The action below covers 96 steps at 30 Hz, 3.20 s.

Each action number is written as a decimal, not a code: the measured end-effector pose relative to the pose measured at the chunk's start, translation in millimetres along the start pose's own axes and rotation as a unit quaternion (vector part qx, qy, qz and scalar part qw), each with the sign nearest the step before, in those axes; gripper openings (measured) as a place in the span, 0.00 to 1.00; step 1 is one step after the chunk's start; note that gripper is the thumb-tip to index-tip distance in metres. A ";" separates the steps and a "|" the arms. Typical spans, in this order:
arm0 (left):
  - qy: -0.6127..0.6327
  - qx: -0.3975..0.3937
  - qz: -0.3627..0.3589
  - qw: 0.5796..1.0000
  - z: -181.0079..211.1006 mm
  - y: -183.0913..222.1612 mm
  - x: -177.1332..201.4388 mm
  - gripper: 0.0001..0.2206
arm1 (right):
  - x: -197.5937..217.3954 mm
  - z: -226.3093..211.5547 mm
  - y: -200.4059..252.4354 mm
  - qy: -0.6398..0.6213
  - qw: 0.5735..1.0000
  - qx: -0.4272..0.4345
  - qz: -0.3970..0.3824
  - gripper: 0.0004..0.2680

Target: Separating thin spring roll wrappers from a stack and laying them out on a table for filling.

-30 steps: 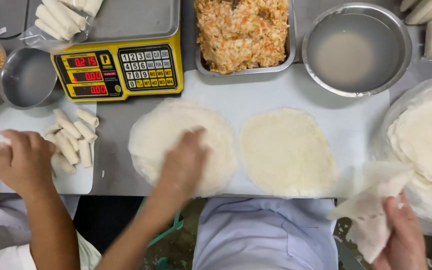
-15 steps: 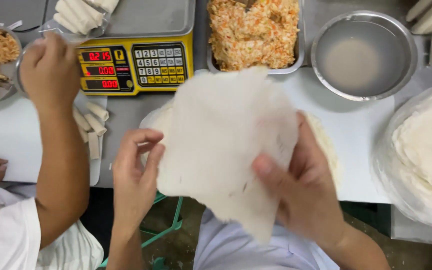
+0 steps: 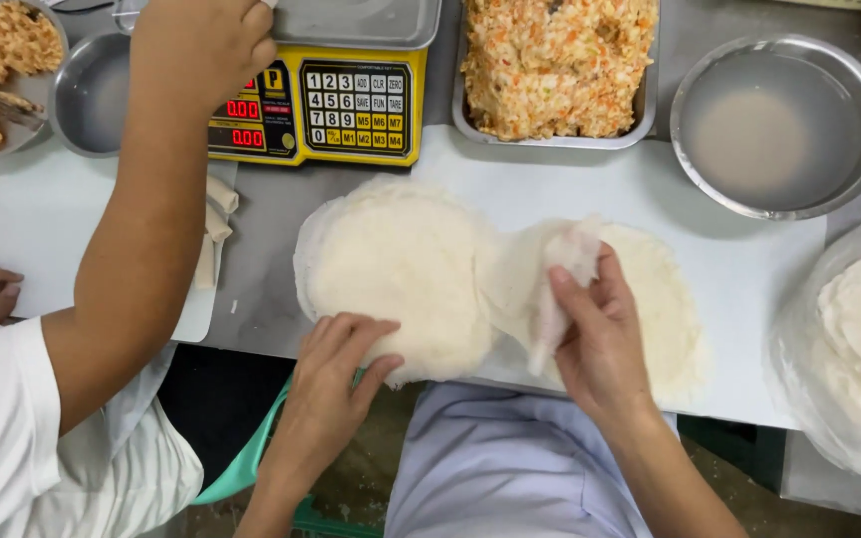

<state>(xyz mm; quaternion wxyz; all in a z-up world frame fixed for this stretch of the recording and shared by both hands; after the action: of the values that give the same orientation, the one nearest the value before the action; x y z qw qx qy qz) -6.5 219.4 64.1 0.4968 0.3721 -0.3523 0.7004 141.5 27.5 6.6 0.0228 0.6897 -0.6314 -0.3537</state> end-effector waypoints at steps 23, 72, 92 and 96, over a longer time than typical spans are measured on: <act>0.080 0.217 0.142 0.963 -67.8 -32.1 22.4 0.37 | -15.2 62.7 14.4 0.235 0.958 0.023 -0.162 0.32; 0.416 0.003 -0.104 0.904 175.7 -59.3 -186.6 0.08 | 210.3 11.9 11.3 -0.001 0.991 0.031 0.127 0.08; 0.412 0.040 -0.125 0.902 161.7 -74.6 -177.4 0.07 | 195.2 -36.7 37.4 0.217 0.946 0.136 0.201 0.17; 0.365 0.020 -0.101 0.925 148.2 -83.3 -171.2 0.07 | 232.9 -17.1 28.4 0.250 0.930 0.143 0.226 0.05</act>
<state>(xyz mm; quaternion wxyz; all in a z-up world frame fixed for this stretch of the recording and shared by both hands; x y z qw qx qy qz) 138.0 38.7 -4.4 0.6514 0.1341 -0.0936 0.7409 114.9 -191.9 -74.0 0.1605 0.5910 -0.7882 -0.0608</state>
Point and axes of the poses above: each hand's wrist, its own y-axis away from the middle knuckle, its own x-axis out of the back of the hand, z = x × y, the point moved 10 cm from there along -y, towards the middle knuckle, and after that the axes turned 8 degrees about z, right-handed, at the moved point
